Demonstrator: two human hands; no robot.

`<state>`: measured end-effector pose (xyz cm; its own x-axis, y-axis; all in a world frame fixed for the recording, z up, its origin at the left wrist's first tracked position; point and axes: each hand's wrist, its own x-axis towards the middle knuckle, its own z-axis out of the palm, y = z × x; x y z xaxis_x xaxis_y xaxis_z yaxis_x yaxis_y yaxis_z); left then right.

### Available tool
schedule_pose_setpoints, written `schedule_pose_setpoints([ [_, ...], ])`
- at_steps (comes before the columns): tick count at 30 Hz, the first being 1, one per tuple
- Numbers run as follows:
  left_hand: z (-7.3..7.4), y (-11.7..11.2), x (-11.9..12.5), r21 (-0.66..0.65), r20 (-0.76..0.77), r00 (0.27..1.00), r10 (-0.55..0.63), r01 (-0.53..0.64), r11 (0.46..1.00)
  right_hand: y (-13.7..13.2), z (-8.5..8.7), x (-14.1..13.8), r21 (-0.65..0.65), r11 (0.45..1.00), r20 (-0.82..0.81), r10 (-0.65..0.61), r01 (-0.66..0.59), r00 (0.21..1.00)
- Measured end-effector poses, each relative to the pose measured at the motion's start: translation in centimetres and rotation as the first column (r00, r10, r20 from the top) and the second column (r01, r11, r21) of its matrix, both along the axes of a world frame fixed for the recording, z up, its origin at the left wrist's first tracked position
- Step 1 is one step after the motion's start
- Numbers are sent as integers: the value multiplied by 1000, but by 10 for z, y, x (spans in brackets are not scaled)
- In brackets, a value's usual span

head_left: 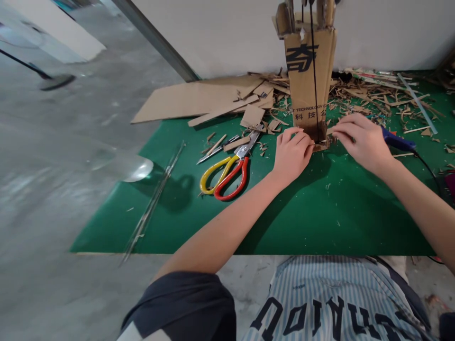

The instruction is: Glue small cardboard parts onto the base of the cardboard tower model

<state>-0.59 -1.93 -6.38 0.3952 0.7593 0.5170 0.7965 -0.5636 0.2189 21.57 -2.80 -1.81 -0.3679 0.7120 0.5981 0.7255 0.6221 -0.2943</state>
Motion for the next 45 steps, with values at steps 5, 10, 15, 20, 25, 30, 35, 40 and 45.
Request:
schedule_pose_setpoints([
  [5,0,-1,0,7,12,1000,-15,15,1000,-1,-9,-7,-112,987,39,120,-115,992],
  [10,1,-1,0,-19,21,1000,-23,23,1000,1,-11,-11,-117,989,22,96,-93,995],
  [15,3,-2,1,-27,4,1000,-18,18,999,4,-17,-16,-99,989,60,113,-107,992],
  [20,1,0,0,7,13,1000,-23,23,1000,2,-17,-16,-41,996,224,90,-83,970],
  [25,-2,1,1,9,22,1000,-17,17,1000,-7,-8,-14,-35,998,402,54,-43,914],
  [30,-3,1,2,19,26,1000,-14,13,1000,-10,-5,-12,-21,998,341,63,-60,938],
  [35,-2,2,1,-20,31,999,-20,21,1000,-4,-13,-13,-38,996,174,89,-83,981],
  [40,-1,2,0,-12,21,999,-31,31,999,-4,-14,-14,-38,996,297,91,-83,950],
  [45,1,1,0,-28,9,1000,-29,29,999,-12,-4,-11,-59,995,393,96,-79,915],
])
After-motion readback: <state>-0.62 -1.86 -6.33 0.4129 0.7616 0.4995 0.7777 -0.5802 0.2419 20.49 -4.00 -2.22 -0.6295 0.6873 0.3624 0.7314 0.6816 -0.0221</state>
